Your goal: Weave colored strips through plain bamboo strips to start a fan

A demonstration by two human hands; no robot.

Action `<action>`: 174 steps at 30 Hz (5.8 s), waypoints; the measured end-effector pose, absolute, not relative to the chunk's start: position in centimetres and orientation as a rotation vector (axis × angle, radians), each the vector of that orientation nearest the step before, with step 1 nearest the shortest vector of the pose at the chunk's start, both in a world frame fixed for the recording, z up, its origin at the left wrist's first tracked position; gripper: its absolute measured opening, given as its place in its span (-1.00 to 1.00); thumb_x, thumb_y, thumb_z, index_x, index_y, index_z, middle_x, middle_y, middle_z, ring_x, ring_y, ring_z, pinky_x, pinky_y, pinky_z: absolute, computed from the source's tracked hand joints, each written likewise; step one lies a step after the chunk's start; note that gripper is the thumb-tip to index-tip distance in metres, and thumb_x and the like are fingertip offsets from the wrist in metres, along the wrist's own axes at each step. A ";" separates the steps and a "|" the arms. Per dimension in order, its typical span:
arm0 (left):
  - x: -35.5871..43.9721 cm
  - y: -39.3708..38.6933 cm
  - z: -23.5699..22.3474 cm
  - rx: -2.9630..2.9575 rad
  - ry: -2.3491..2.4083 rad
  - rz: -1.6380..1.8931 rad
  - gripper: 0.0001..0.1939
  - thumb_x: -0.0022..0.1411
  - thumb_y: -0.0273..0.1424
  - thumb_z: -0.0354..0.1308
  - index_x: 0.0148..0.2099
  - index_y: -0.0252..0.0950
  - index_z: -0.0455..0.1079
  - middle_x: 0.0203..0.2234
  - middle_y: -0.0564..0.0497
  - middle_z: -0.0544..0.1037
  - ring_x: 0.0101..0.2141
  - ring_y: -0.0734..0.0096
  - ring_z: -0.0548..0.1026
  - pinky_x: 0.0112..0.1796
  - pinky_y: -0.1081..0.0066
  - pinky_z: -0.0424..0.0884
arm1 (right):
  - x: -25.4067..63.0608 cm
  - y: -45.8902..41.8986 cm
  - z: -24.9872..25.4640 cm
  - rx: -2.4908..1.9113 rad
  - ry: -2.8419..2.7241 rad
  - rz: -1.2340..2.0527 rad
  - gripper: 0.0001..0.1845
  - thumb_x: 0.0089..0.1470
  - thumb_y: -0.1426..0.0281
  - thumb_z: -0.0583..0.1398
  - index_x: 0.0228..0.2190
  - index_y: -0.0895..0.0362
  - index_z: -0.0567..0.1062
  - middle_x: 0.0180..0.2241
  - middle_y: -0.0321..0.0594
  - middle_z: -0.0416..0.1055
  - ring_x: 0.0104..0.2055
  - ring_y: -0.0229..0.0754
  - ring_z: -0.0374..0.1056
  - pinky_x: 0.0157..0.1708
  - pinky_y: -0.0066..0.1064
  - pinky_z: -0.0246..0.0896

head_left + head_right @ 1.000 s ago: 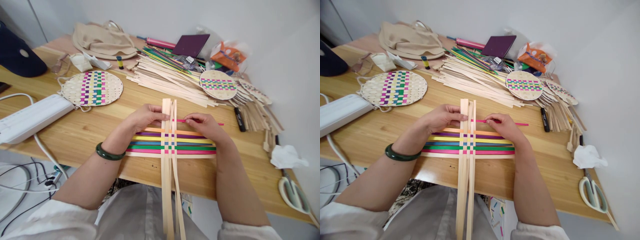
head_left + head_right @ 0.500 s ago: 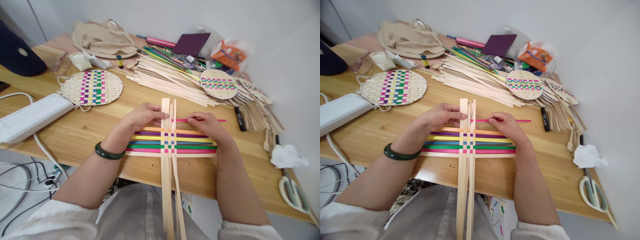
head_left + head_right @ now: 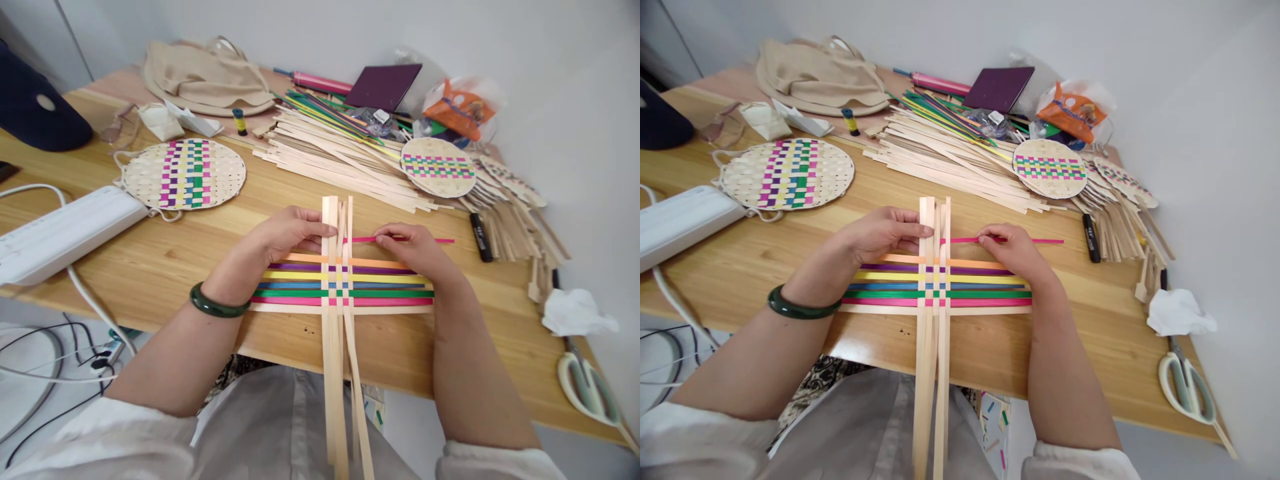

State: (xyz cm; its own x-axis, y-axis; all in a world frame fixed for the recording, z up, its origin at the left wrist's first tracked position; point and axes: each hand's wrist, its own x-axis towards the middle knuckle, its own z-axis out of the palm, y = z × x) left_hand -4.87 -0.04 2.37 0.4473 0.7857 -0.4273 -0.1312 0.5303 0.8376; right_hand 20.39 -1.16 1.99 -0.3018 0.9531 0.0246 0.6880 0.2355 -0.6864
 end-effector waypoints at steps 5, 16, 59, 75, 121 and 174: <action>-4.8 -0.1 2.4 0.816 0.917 0.664 -0.84 -0.03 -0.59 0.39 -0.33 -0.37 0.57 -0.41 0.01 0.64 -0.44 0.50 0.57 -0.30 0.49 0.55 | 20.3 -1.2 2.3 -1.489 -2.091 0.769 -0.75 0.03 0.23 0.16 -0.43 0.10 0.57 -0.31 -0.20 0.59 -0.23 -0.12 0.46 -0.10 -0.26 0.33; -4.7 -0.2 2.5 0.901 0.963 0.651 -0.91 -0.02 -0.52 0.37 -0.39 -0.38 0.53 -0.47 0.05 0.58 -0.44 0.55 0.54 -0.31 0.53 0.50 | 19.3 -2.7 4.0 -1.434 -2.182 0.618 -0.81 0.09 0.28 0.18 -0.39 0.06 0.59 -0.33 -0.21 0.58 -0.25 -0.12 0.46 -0.18 -0.27 0.34; -4.0 0.1 0.6 1.453 1.325 0.758 -0.81 -0.05 -0.59 0.28 -0.44 -0.30 0.32 -0.61 0.09 0.48 -0.60 0.46 0.48 -0.54 0.49 0.36 | 19.4 -2.3 2.9 -1.668 -2.225 0.571 -0.77 0.08 0.31 0.12 -0.42 0.09 0.57 -0.37 -0.20 0.55 -0.31 -0.12 0.40 -0.28 -0.30 0.23; -4.3 0.1 0.5 1.570 1.210 0.720 -0.80 -0.13 -0.54 0.25 -0.48 -0.27 0.27 -0.62 0.13 0.41 -0.57 0.52 0.38 -0.54 0.53 0.26 | 19.2 -2.4 3.1 -1.650 -2.210 0.644 -0.79 0.06 0.30 0.14 -0.45 0.08 0.55 -0.39 -0.23 0.56 -0.35 -0.15 0.40 -0.33 -0.33 0.22; -3.1 -4.3 1.8 2.463 1.602 0.638 -0.59 0.35 -0.38 0.02 0.16 -0.47 0.36 0.11 -0.30 0.46 0.21 0.01 0.31 0.19 0.07 0.28 | 19.8 -1.2 0.2 -1.511 -2.419 0.304 -0.88 0.04 0.50 0.18 -0.34 0.14 0.52 -0.25 -0.12 0.48 -0.15 -0.09 0.33 -0.10 -0.27 0.23; -0.9 -3.5 -1.4 2.685 1.686 0.612 -0.72 0.35 -0.32 0.01 -0.05 -0.43 0.37 -0.11 -0.28 0.44 -0.07 -0.04 0.36 -0.02 0.09 0.30 | 15.0 -3.7 -2.8 -1.649 -2.114 -0.122 -0.86 0.18 0.48 0.06 -0.28 0.15 0.42 -0.24 -0.01 0.41 -0.14 0.05 0.20 -0.11 -0.17 0.16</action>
State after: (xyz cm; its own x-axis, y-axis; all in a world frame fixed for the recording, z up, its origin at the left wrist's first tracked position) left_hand -0.94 -3.47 -1.42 0.3841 0.8501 0.3602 0.8831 -0.4521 0.1254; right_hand 15.00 -3.67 -2.77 -0.1807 0.8980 0.4011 0.9383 0.2797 -0.2036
